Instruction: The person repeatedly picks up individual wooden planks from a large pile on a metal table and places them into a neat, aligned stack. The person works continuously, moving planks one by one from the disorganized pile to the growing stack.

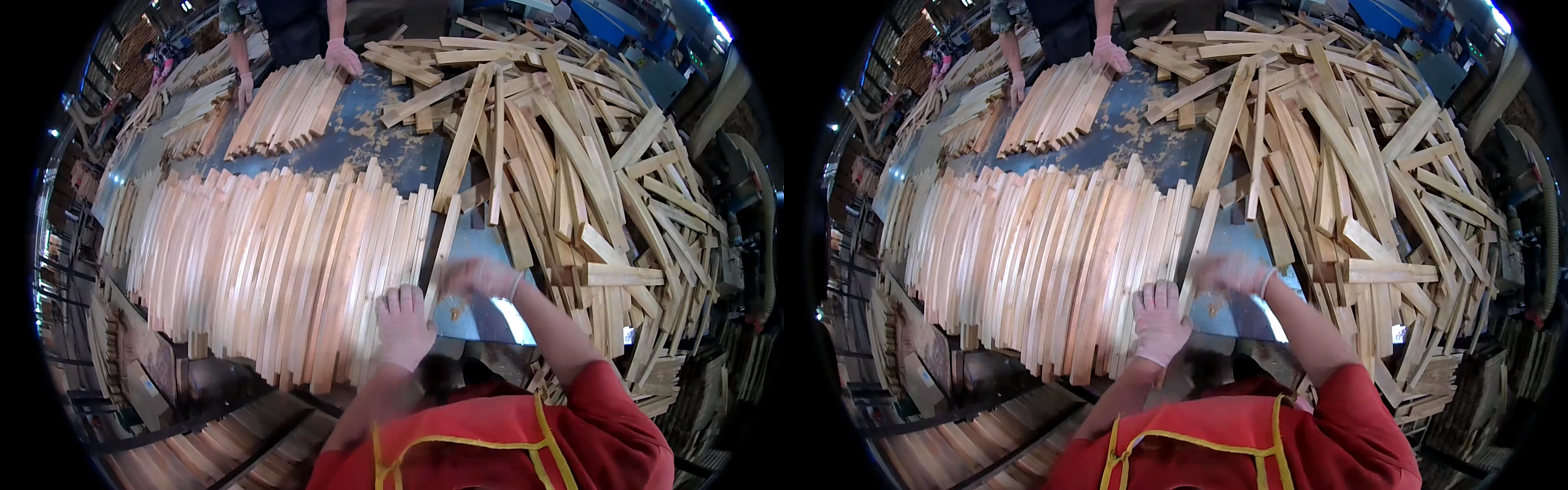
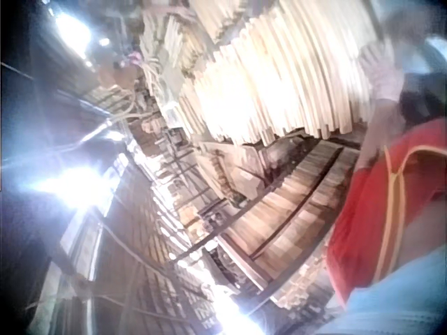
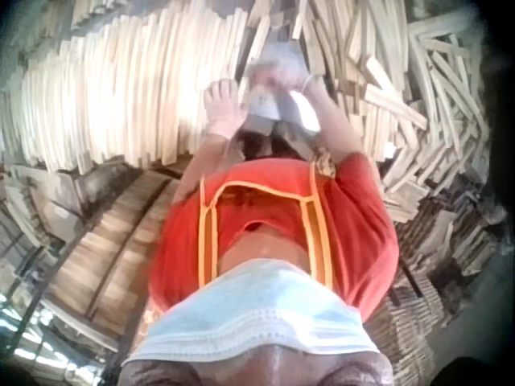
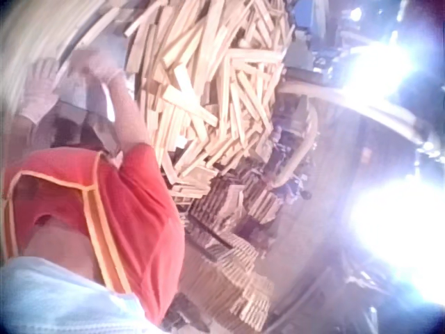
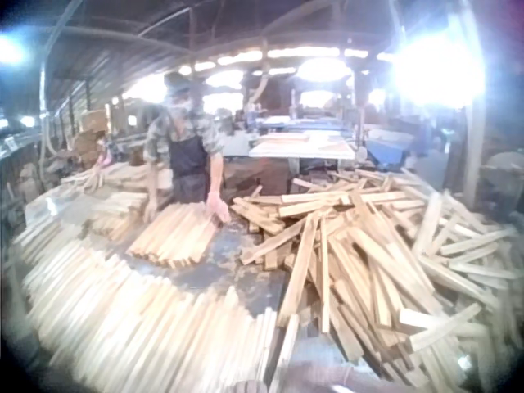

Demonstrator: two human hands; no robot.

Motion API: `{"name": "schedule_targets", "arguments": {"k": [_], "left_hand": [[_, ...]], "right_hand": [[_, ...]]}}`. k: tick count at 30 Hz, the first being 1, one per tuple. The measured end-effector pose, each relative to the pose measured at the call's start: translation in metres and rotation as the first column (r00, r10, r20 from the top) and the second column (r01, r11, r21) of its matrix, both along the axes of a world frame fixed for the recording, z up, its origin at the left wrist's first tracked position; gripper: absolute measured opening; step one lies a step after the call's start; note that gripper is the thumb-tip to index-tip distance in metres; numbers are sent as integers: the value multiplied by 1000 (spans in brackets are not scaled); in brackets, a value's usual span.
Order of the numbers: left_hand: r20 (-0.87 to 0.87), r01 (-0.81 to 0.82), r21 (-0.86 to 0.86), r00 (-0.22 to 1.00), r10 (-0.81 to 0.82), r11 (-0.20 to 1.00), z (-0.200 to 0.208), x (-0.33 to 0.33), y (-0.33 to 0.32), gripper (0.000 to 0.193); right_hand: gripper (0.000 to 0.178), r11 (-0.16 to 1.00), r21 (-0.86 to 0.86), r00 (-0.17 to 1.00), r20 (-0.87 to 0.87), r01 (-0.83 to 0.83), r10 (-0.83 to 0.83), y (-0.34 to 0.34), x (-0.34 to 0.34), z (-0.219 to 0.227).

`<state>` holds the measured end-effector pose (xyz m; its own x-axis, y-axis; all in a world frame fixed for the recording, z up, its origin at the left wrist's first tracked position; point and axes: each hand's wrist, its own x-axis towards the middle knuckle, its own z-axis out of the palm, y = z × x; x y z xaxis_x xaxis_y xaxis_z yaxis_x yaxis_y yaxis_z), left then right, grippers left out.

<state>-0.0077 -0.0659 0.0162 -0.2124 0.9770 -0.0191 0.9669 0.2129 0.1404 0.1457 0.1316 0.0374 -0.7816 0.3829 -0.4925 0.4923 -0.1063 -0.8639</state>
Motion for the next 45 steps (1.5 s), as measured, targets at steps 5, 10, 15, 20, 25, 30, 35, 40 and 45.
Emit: {"name": "schedule_targets", "arguments": {"k": [5, 10, 15, 20, 25, 30, 35, 40, 45], "left_hand": [[62, -24, -23, 998, 26, 999, 2, 7, 4, 74], [92, -140, 90, 987, 132, 986, -43, 3, -34, 82], [-94, -135, 50, 986, 139, 990, -30, 12, -15, 75], [-48, -39, 38, 998, 41, 999, 5, 3, 9, 65], [74, 8, -1, 997, -8, 1000, -7, -10, 5, 65], [11, 49, 105, 999, -50, 993, -10, 11, -5, 75], [-70, 94, 103, 994, -87, 990, -13, 7, -22, 82], [33, 92, 51, 995, -93, 994, 0, 10, -13, 86], [29, 77, 7, 997, -77, 997, -3, 9, -11, 86]], "right_hand": [[35, 622, 172, 636, -36, 764, -771, 145, -81, -11], [37, 694, 138, 681, 134, 707, -720, 224, -104, -85], [41, 713, 243, 750, -123, 658, -650, 181, -32, -94], [55, 834, 205, 857, -69, 513, -511, 20, 39, -63], [84, 945, 300, 902, 359, 133, -241, -104, 29, -29], [62, 923, 303, 971, 92, -236, 219, -96, 22, -45], [60, 451, 863, 836, 64, 228, -545, 30, 34, 22], [74, 357, 934, 644, 260, 22, -719, 124, 34, 21], [60, 645, 684, 750, 216, 341, -625, 122, 28, 1]]}}
